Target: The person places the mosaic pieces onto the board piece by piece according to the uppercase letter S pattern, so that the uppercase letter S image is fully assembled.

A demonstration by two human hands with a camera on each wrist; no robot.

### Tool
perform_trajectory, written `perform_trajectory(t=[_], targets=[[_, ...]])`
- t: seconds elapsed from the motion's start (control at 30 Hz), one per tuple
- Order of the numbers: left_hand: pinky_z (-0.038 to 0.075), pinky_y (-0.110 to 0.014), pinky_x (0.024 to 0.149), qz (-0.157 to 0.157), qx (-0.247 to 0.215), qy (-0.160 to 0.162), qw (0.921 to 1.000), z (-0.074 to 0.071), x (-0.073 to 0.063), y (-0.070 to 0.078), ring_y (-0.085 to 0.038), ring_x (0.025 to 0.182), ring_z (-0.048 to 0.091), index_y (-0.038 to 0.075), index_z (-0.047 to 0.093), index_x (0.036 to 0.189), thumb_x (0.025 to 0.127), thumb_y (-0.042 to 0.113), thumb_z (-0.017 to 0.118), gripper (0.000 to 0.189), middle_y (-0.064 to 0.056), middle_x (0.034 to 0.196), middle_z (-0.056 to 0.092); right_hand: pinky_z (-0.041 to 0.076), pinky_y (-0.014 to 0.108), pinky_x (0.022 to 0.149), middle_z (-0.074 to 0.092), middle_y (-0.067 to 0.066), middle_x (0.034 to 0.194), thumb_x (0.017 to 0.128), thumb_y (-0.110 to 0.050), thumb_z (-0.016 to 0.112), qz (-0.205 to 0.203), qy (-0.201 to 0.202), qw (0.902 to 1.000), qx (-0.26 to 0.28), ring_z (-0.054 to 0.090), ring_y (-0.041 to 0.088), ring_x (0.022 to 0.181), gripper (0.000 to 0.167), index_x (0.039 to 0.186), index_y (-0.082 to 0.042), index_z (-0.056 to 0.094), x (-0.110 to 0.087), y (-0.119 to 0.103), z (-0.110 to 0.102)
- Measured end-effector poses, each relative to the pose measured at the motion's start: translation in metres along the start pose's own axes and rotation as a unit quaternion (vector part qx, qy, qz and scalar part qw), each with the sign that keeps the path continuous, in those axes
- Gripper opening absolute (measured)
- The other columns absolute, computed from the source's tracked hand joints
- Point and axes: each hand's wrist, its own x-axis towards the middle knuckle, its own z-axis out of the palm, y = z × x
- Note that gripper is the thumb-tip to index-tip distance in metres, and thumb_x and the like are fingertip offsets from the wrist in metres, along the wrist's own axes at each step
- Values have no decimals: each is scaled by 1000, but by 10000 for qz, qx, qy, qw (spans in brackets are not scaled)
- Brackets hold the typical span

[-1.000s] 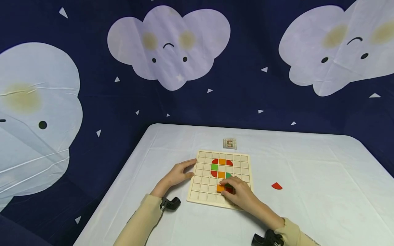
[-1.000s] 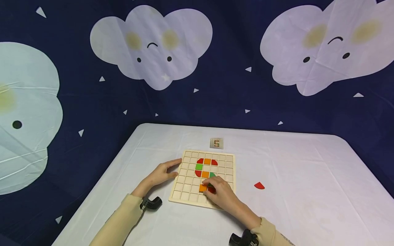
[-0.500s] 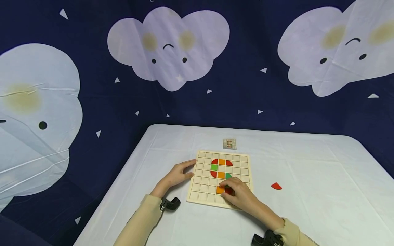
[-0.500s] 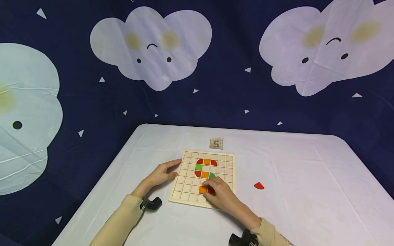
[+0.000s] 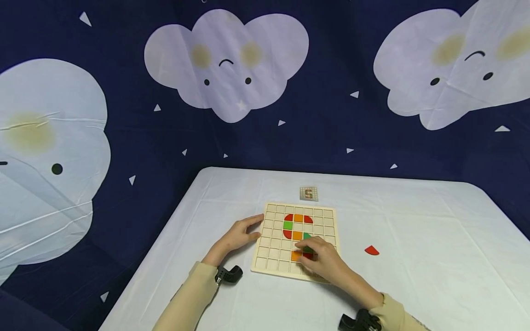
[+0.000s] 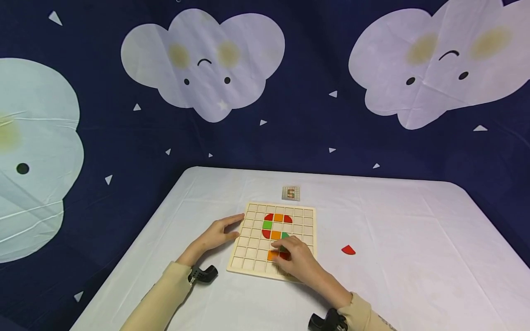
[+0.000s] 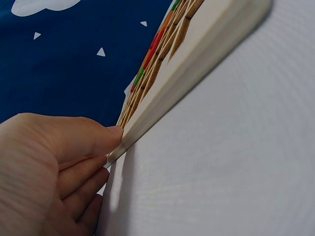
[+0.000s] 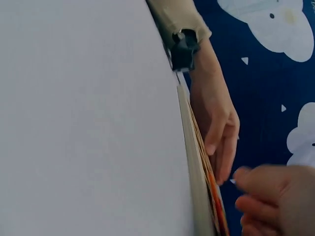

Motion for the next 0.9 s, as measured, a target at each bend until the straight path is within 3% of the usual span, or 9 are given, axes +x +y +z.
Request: perform_trajectory(t=[0.2,0.33,0.5,0.6,0.73,0.9], targets=[[27,-43,110,-37,40,-16,10000,2,1,-1,-29,134,34,-1,44,139,87,5,63,56,-13,144,41,52,45,84,67,-4,105,80,-13,76,747,76,9951,646,62,15,100,29,108,-10,68,6,-4,-26],[27,-42,110,-52,53,-24,10000,4,1,-3,-29,134,34,-1,44,139,88,6,63,56,-12,144,42,52,44,85,66,-6,108,80,-17,76,990,240,9941,367,62,19,101,32,111,-12,68,6,1,-48],[26,-44,110,-15,45,3,10000,4,0,-3,-30,134,34,-2,44,139,87,5,63,55,-13,143,42,51,45,85,67,1,110,81,-13,75,1170,626,9911,-138,63,26,98,33,113,-9,67,-4,16,-80],[26,-43,110,-30,101,-1,9999,4,1,-3,-29,134,34,-1,44,139,88,6,63,56,-12,143,42,50,34,87,66,2,112,83,-16,74,1446,774,9858,-348,62,21,99,33,115,-11,66,-16,25,-98],[26,-43,110,-24,128,8,9999,2,1,-2,-29,134,34,-1,44,139,87,6,63,56,-12,143,42,44,14,86,65,2,114,85,-21,72,1838,858,9779,-517,56,2,101,34,118,-13,65,-34,37,-118],[25,-43,111,-39,100,23,9999,1,1,-3,-28,134,34,0,44,139,87,6,63,56,-12,143,42,41,8,84,65,5,115,85,-21,72,2015,863,9740,-579,52,-9,100,34,118,-13,65,-51,47,-130]])
